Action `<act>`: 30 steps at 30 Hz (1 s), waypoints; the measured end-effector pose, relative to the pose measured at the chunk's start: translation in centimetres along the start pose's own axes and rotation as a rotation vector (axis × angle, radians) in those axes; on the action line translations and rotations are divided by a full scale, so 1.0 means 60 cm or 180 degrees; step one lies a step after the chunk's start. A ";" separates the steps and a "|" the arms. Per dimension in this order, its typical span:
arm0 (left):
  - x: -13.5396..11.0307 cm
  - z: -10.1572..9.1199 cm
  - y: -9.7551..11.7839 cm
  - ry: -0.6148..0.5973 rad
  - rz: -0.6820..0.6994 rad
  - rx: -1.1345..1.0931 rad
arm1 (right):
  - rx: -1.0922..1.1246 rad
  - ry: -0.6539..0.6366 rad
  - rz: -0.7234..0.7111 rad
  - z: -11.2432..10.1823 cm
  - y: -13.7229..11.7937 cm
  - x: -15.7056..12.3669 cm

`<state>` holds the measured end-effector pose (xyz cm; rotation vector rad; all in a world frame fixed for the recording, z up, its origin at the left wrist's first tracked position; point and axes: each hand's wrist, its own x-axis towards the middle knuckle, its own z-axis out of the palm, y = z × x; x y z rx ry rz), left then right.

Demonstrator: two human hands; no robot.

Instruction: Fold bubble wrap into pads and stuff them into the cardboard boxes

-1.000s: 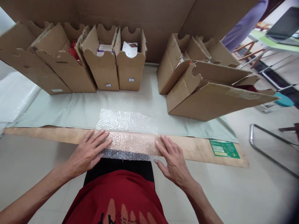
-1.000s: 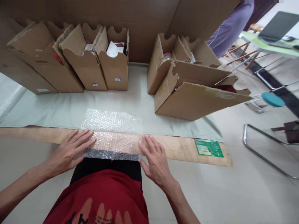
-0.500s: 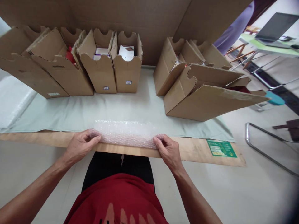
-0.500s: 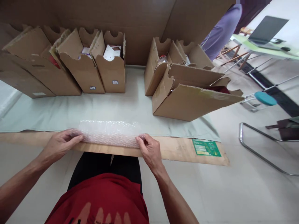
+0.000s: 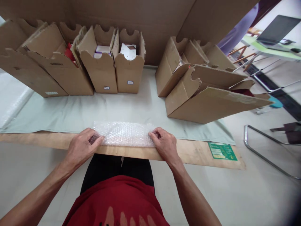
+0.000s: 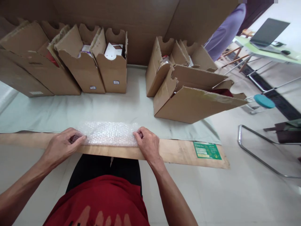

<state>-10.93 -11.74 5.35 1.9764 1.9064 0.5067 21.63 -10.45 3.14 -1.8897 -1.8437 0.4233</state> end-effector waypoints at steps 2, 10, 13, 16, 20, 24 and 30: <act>-0.001 0.000 -0.004 0.0071 -0.0079 0.0187 | -0.0163 0.0003 -0.0062 -0.003 -0.001 0.003; 0.006 0.000 -0.012 -0.0016 -0.0309 0.0861 | -0.0381 -0.0262 -0.0370 -0.015 -0.006 0.044; 0.008 0.001 -0.011 -0.0073 -0.0196 0.0821 | -0.0266 -0.0507 -0.0379 -0.015 -0.012 0.054; 0.006 0.006 -0.011 0.0019 -0.0085 0.0670 | -0.0028 -0.0593 -0.0317 -0.017 -0.016 0.050; 0.002 0.012 -0.012 0.0216 -0.0061 0.0255 | 0.0590 -0.0408 -0.0272 -0.030 -0.013 0.040; 0.022 -0.002 -0.004 0.0265 -0.0066 -0.0113 | 0.1316 -0.0373 -0.0146 -0.046 -0.005 0.038; 0.153 -0.018 0.042 0.0547 0.0768 0.0453 | 0.2202 -0.0681 0.0130 -0.040 -0.007 -0.015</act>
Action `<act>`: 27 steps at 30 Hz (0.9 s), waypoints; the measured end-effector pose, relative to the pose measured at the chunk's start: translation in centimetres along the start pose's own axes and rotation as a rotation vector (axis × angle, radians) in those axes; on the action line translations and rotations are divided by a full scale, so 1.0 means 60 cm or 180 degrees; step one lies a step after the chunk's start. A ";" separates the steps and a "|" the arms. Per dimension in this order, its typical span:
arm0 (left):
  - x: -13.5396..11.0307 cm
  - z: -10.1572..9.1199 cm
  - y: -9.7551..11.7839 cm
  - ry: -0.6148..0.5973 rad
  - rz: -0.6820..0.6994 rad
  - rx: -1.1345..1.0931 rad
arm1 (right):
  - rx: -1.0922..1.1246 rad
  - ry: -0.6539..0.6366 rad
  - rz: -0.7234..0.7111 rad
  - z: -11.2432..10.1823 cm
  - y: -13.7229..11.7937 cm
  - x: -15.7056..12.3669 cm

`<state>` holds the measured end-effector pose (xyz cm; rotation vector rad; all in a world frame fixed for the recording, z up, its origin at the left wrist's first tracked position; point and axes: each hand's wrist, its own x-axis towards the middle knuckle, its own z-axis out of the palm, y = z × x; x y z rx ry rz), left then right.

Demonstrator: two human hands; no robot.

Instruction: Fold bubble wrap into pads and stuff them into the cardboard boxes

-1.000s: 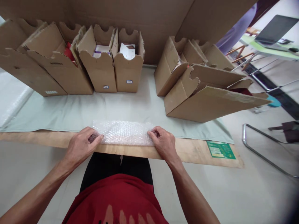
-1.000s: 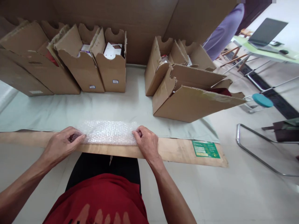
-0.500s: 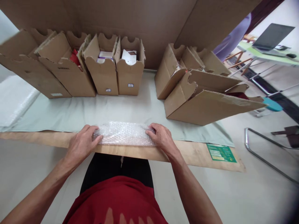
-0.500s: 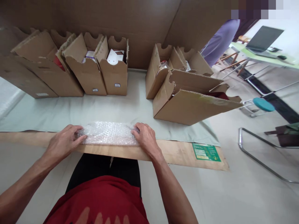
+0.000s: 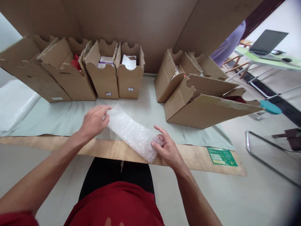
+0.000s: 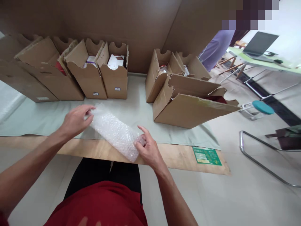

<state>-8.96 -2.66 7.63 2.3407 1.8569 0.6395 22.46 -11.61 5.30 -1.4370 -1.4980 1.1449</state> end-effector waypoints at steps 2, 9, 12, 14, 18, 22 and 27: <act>0.059 0.025 0.015 -0.0166 0.0312 0.0103 | 0.0100 0.0025 0.0167 0.023 0.005 -0.033; 0.170 0.119 0.113 -0.0512 0.1010 0.0083 | 0.0010 0.0078 0.0091 0.077 0.009 -0.079; 0.132 0.110 0.115 -0.0441 0.1128 -0.0181 | 0.0085 0.0008 0.0036 0.068 0.006 -0.068; 0.076 0.090 0.099 -0.0532 0.1408 -0.0594 | 0.0261 -0.0046 0.0156 0.060 0.005 -0.063; -0.052 0.050 0.067 -0.1171 0.1986 -0.1242 | 0.0837 -0.0401 0.0459 0.052 0.003 -0.061; -0.108 0.052 0.073 -0.1258 0.1965 -0.1371 | 0.1361 -0.0467 0.0539 0.051 -0.002 -0.046; -0.081 0.073 0.101 -0.0877 0.0788 -0.1752 | 0.2174 -0.0146 0.0493 0.060 -0.012 -0.003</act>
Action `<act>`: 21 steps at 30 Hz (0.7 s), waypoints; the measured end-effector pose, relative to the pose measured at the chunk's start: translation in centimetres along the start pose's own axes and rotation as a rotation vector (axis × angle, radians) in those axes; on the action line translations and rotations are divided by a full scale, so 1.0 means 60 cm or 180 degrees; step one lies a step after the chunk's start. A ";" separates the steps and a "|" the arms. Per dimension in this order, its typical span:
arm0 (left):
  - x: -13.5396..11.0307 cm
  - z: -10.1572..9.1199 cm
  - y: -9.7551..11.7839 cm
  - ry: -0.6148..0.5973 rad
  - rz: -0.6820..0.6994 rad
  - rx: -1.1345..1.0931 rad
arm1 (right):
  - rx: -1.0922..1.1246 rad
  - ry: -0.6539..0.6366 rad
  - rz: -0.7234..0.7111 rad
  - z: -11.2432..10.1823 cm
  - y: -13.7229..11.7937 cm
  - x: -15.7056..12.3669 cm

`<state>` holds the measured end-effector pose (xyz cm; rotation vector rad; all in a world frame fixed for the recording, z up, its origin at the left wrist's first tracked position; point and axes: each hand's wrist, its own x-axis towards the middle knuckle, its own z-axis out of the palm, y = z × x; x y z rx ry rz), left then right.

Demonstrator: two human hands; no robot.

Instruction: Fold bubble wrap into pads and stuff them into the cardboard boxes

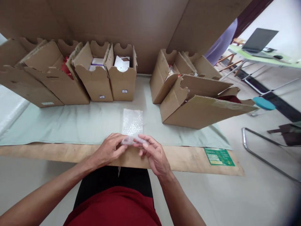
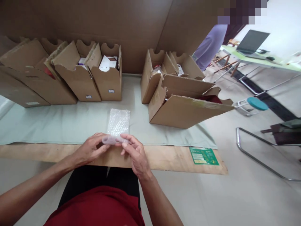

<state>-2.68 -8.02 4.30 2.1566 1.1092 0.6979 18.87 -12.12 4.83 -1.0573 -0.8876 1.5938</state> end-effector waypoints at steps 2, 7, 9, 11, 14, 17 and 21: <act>0.018 0.002 0.002 0.0196 -0.0542 -0.0267 | 0.0236 0.0067 -0.0013 0.005 0.002 0.017; 0.036 0.021 -0.006 0.0801 -0.0744 -0.0399 | 0.0234 0.0088 -0.0027 0.009 0.017 0.036; 0.033 0.033 -0.012 0.1024 -0.0579 -0.0185 | 0.0123 -0.0032 -0.0072 0.007 0.022 0.037; 0.027 0.043 -0.016 0.1223 -0.0433 0.0026 | -0.0012 -0.0156 -0.0125 0.003 0.026 0.037; 0.018 0.049 -0.021 0.1463 -0.0267 0.0277 | -0.0242 -0.0263 -0.0223 -0.001 0.031 0.036; 0.013 0.051 -0.024 0.1561 -0.0153 0.0666 | -0.0556 -0.0278 -0.0422 -0.001 0.034 0.031; 0.011 0.054 -0.025 0.1476 -0.0129 0.1290 | -0.1754 -0.0216 -0.1179 0.000 0.033 0.020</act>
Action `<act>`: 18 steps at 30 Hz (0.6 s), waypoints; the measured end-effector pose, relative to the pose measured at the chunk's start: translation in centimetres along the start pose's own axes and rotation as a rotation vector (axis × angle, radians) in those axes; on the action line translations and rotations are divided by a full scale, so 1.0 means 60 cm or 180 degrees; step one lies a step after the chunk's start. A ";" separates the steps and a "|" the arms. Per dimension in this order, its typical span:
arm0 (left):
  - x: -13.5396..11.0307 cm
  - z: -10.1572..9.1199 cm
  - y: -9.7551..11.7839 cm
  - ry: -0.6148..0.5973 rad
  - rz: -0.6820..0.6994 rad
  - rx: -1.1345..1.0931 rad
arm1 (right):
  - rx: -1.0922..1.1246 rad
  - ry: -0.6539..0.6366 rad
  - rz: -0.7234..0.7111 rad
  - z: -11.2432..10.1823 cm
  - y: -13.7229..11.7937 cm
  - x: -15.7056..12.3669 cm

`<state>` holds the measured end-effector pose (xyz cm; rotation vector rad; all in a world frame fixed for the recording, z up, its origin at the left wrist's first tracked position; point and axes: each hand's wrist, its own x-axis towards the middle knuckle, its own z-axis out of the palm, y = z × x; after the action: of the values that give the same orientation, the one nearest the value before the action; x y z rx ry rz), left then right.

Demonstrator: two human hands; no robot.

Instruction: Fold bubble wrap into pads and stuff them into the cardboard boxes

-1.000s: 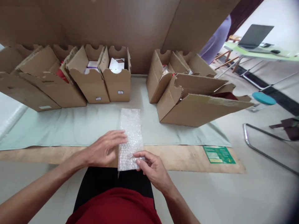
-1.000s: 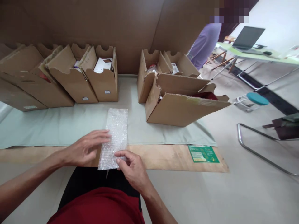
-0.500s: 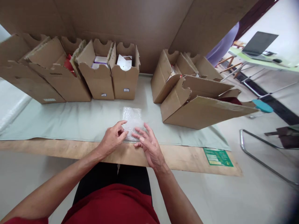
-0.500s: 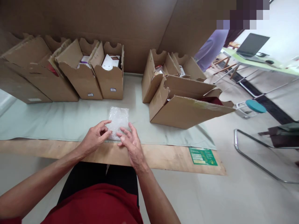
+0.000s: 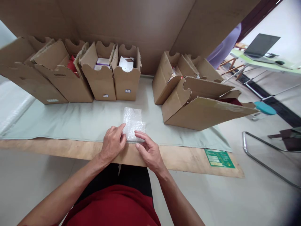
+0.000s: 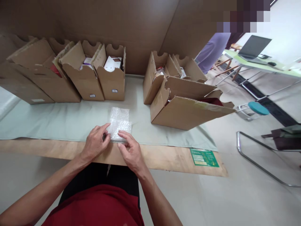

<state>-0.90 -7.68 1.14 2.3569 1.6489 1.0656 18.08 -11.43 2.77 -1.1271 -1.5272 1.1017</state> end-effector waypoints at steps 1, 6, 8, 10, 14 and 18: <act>-0.001 0.000 0.001 -0.0011 0.0024 0.0106 | -0.0473 0.0003 -0.0265 -0.001 0.000 -0.001; -0.005 -0.003 0.005 -0.0004 0.0106 0.0244 | -0.2433 -0.0348 -0.0910 -0.005 0.008 0.009; -0.006 -0.009 0.005 -0.0018 0.0144 0.0229 | -0.2747 -0.0440 -0.0906 -0.006 0.010 0.015; -0.008 -0.017 0.006 -0.0013 0.0196 0.0188 | -0.2896 -0.0444 -0.0935 -0.008 0.008 0.019; -0.010 -0.035 0.000 -0.0142 0.0490 0.0029 | -0.3159 -0.0515 -0.1089 -0.019 -0.002 0.028; -0.006 -0.035 -0.010 -0.0485 0.0797 -0.0043 | -0.3233 -0.0786 -0.1254 -0.032 0.001 0.043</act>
<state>-2.67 -8.41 2.29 2.6139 1.3195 0.8994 19.53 -8.67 3.45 -1.2430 -2.4882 0.1382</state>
